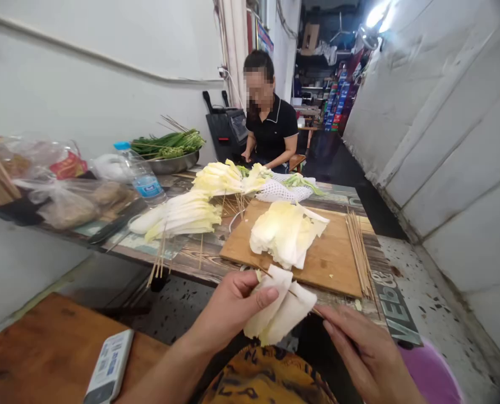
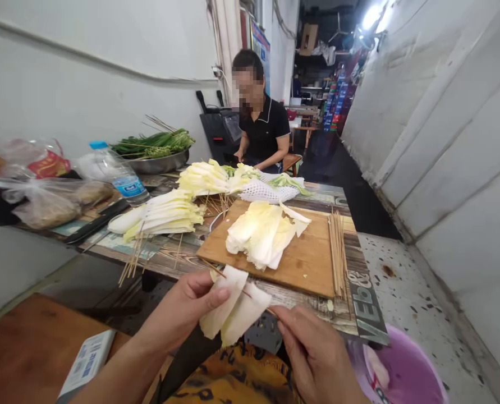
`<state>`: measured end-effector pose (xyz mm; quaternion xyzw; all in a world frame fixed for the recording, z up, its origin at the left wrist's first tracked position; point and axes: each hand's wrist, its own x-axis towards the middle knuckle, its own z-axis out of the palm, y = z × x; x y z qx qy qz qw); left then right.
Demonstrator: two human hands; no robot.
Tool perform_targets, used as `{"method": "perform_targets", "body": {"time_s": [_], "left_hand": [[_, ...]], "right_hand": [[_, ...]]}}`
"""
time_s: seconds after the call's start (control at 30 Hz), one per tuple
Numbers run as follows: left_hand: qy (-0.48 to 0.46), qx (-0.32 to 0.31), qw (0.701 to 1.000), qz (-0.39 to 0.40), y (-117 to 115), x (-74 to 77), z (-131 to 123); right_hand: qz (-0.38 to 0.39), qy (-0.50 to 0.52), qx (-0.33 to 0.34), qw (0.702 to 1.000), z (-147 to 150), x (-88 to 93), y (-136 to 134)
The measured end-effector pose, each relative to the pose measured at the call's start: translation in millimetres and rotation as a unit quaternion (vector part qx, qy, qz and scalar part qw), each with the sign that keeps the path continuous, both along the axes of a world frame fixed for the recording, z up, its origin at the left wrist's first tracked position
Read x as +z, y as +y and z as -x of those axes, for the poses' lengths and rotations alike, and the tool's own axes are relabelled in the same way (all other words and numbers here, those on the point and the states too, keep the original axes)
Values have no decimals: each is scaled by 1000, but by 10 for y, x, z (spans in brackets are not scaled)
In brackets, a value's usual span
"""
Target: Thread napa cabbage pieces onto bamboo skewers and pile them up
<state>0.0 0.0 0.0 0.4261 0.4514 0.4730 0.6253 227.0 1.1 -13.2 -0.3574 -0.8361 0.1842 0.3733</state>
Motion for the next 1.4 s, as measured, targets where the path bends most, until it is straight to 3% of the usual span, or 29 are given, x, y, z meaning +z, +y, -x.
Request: {"method": "perform_targets", "body": {"time_s": [0.23,0.4,0.53,0.77,1.2,1.4], "left_hand": [[-9,-82,996,-23,-58,-51,-14],[10,-65,998,-25,-39,-35,-8],[50,-27,998,-1,-11,10,38],[24,14,999,44,2,2,111],[39,26,998,45,10,76,21],[69,-13,997,26,13,124,74]], "right_hand": [[-28,-3,39,999,7,-21,14],[-24,-14,37,999,6,-56,56],[50,8,0,999,155,41,99],[138,22,48,989,328,173,134],[145,21,66,987,285,184,90],[129,19,57,990,290,191,98]]}}
